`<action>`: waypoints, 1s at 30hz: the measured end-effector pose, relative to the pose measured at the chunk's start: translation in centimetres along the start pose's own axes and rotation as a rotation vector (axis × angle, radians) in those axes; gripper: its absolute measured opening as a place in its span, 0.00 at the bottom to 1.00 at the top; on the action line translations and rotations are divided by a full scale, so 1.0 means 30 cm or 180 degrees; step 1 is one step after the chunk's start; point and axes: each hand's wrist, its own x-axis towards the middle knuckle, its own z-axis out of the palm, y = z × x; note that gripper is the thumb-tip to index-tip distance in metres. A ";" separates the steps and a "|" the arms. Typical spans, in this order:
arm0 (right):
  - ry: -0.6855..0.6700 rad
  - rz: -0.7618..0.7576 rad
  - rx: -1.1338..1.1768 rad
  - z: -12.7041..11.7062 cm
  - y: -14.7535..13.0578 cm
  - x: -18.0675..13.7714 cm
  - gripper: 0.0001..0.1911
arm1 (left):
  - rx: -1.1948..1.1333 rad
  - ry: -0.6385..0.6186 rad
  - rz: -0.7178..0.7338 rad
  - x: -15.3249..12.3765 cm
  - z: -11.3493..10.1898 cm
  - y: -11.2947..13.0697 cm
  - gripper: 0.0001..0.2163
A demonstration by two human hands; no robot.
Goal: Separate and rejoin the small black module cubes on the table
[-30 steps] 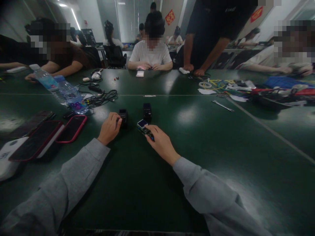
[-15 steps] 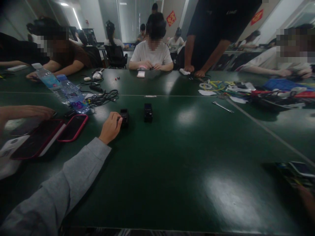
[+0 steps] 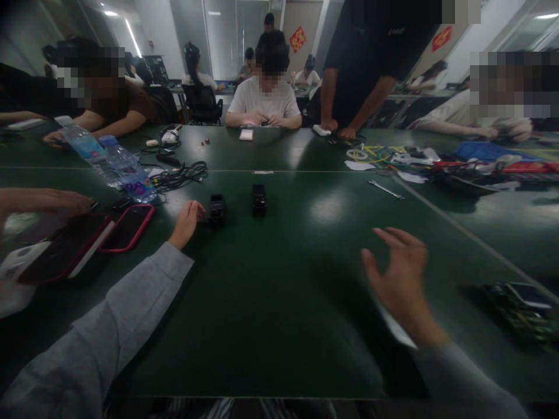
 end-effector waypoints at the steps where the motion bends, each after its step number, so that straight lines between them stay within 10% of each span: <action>1: -0.0226 -0.0136 0.0209 0.060 -0.079 0.020 0.25 | -0.0089 0.0002 -0.0046 0.002 0.000 -0.001 0.15; 4: -0.1343 -0.0687 0.0717 0.252 -0.359 0.085 0.26 | -0.0233 0.0018 -0.0109 0.004 0.000 -0.004 0.15; 10: -0.1462 -0.1420 0.1146 0.488 -0.710 0.224 0.28 | -0.0385 0.0009 -0.0037 0.010 0.001 -0.016 0.16; 20: -0.0857 -0.0707 0.1592 0.524 -0.683 0.244 0.19 | -0.0575 0.0026 -0.0117 0.017 0.002 -0.012 0.15; 30: -0.2113 -0.0857 0.1683 0.378 -0.604 0.165 0.32 | -0.0543 -0.0026 -0.0101 0.012 -0.001 -0.011 0.15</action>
